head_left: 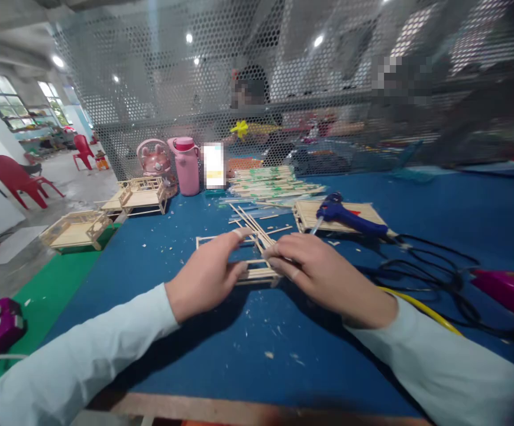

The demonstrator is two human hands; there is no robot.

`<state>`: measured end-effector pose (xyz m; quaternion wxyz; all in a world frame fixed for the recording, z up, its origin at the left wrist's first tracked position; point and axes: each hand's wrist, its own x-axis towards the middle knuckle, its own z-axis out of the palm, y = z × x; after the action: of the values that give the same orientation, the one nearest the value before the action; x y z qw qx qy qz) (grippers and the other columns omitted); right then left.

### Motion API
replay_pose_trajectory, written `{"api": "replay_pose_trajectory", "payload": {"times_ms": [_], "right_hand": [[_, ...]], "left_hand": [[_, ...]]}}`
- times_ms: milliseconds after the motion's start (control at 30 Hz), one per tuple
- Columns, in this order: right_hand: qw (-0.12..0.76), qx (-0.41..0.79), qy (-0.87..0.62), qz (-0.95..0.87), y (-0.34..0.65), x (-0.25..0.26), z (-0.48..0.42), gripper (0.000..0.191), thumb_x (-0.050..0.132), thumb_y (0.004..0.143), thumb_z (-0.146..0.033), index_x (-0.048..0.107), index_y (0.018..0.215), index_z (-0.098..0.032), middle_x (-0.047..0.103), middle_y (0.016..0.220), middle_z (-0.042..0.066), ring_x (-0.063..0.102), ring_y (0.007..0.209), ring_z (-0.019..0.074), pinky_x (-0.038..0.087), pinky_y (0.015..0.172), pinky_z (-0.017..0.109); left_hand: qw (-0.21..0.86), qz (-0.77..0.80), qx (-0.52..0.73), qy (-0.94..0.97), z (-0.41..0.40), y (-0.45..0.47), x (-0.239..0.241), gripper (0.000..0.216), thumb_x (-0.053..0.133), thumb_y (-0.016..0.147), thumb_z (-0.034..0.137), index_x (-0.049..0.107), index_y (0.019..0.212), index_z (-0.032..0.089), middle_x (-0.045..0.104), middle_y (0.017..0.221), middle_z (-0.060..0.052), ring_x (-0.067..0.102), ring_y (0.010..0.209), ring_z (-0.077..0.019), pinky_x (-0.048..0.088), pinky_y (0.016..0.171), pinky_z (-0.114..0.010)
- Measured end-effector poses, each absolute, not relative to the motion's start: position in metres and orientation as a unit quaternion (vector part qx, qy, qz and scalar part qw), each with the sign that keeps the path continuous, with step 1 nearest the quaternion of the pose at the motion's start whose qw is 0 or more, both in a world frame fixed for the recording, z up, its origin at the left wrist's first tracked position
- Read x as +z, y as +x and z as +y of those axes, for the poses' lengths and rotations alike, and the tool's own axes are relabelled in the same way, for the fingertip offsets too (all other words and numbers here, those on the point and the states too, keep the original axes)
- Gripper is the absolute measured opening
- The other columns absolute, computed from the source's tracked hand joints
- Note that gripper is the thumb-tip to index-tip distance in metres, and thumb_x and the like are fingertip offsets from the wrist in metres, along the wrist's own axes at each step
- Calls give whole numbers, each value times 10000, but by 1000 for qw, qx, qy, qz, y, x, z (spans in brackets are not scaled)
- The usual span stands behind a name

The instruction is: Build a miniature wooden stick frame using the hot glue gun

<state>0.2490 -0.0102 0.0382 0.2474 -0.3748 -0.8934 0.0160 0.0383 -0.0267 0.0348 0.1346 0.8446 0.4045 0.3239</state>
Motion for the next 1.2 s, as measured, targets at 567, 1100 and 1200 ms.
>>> {"api": "replay_pose_trajectory", "payload": {"times_ms": [567,1100,1200], "right_hand": [[284,88,-379,-876,249,25,-16,170,466,898,-196,614,818,-173,626,816,47,526,800,158,420,745,300],[280,97,-385,-874,250,30,-18,255,414,865,-232,667,852,-202,614,851,74,592,806,189,488,715,327],[289,110,-404,-861,253,30,-17,277,419,840,-214,658,977,-222,632,883,73,608,814,202,501,716,342]], "left_hand": [[101,453,390,795,-47,-14,-13,146,538,855,292,671,868,234,703,965,-19,659,901,-139,511,801,-219],[185,472,403,762,-49,-9,-4,130,570,830,257,671,874,188,710,820,-22,639,732,-132,504,686,-234],[217,482,404,746,-49,-11,-6,257,599,810,286,615,1043,179,707,872,-26,631,720,-128,512,680,-243]]}}
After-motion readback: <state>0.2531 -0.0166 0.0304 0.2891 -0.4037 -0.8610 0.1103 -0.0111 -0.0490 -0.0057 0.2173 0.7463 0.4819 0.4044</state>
